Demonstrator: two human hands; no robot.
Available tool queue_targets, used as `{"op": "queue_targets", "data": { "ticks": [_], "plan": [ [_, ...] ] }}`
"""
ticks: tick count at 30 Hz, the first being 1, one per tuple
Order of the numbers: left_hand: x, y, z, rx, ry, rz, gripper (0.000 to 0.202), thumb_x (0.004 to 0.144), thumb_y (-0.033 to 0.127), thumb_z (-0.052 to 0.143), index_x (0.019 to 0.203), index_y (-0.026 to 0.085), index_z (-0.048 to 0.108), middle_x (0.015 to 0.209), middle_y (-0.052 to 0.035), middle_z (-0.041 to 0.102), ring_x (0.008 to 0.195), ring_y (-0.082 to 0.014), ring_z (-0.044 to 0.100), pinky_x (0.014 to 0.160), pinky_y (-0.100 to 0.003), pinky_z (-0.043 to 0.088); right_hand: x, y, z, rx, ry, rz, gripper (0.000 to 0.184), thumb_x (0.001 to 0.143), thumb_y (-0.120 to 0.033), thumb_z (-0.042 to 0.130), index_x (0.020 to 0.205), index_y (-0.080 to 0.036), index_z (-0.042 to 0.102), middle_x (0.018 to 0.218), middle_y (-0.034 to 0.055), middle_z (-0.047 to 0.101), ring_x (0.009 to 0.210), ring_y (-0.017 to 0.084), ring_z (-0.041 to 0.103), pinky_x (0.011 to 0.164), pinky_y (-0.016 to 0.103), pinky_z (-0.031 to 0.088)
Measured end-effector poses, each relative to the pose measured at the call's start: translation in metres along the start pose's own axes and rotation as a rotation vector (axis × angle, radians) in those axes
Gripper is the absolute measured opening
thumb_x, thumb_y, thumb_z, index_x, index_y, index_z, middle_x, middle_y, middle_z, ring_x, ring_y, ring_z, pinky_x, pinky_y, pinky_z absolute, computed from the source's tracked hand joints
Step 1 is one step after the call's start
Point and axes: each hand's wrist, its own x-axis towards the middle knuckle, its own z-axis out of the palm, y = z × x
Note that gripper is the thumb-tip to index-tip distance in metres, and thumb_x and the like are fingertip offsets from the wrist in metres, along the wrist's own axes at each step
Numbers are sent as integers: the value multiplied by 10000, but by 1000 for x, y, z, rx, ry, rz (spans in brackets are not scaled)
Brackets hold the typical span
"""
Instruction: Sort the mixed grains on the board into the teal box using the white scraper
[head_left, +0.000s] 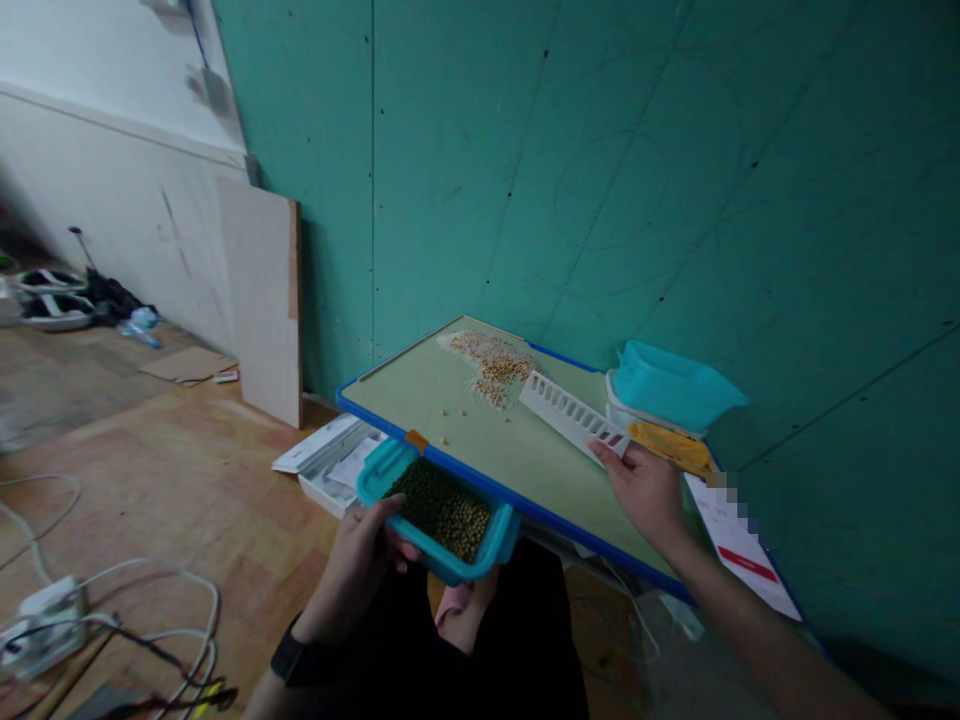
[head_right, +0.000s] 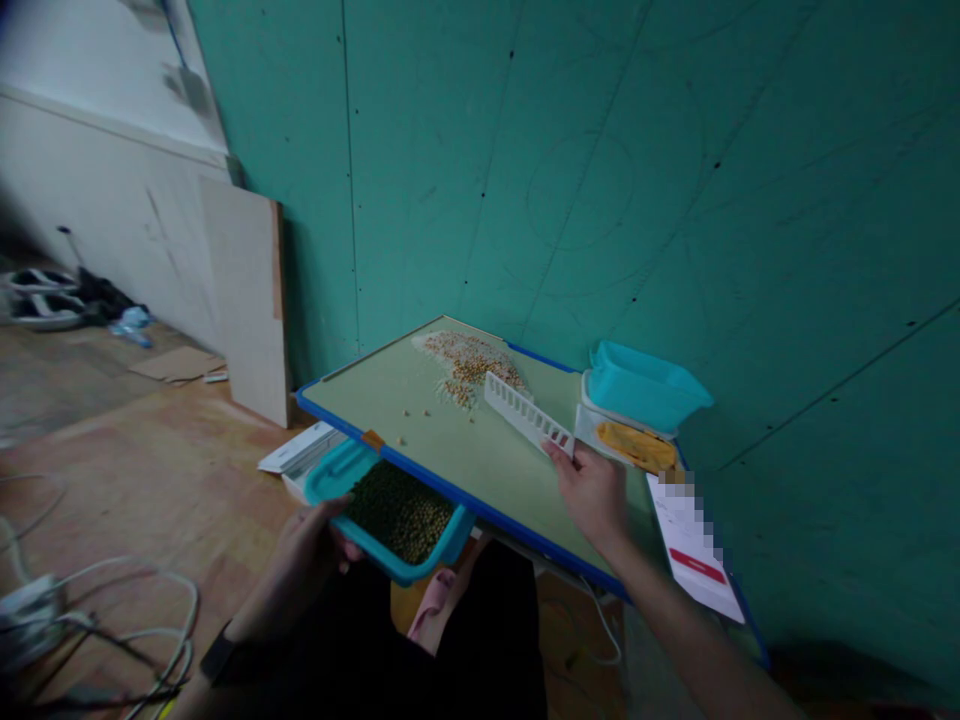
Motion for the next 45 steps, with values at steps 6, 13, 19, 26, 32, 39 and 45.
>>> {"op": "queue_targets", "data": {
  "ticks": [6,13,19,26,32,39,45],
  "plan": [
    [0,2,-1,15,6,-25,437,629,533,777,367,204,656,374,-80,634,288,-138,523,328,-243,431,-12,-7,7,46,-46,-48,435,945,-536,621,843,-173,838,744,105,807,595,236,736,534,274,489],
    [-2,4,-6,37,3,-6,462,662,537,760,357,208,651,375,-78,629,305,-136,518,334,-246,412,-39,-41,10,123,-105,-140,334,976,-440,649,862,-188,836,735,65,808,535,184,719,523,231,506],
    [-1,3,-8,13,-18,2,461,685,531,762,373,205,667,389,-79,644,299,-131,508,338,-250,411,-50,-71,16,316,-196,-199,199,968,-328,674,979,-220,840,911,58,838,759,214,808,668,227,598],
    [-9,14,-15,35,42,1,447,655,515,777,350,218,640,344,-47,595,282,-113,469,323,-235,374,6,-60,56,358,-104,-63,306,925,-460,685,922,-196,841,930,96,834,836,291,809,718,323,627],
    [-11,24,-23,34,71,34,444,668,505,764,366,203,643,389,-72,645,321,-116,513,355,-222,412,31,-56,88,453,-267,-64,283,886,-439,717,944,-191,840,928,59,837,869,286,803,800,360,629],
    [-5,28,-26,-16,89,19,388,624,488,798,421,189,657,398,-65,655,321,-121,531,358,-218,429,-3,-76,70,463,-345,-128,272,922,-423,702,862,-193,834,842,59,827,793,256,788,782,344,614],
    [-6,25,-23,-5,76,-3,405,636,503,802,422,192,657,394,-56,651,320,-119,533,362,-215,432,-16,-88,61,429,-306,-177,274,961,-390,676,859,-193,835,839,62,821,734,222,772,695,277,580]
  ]
}}
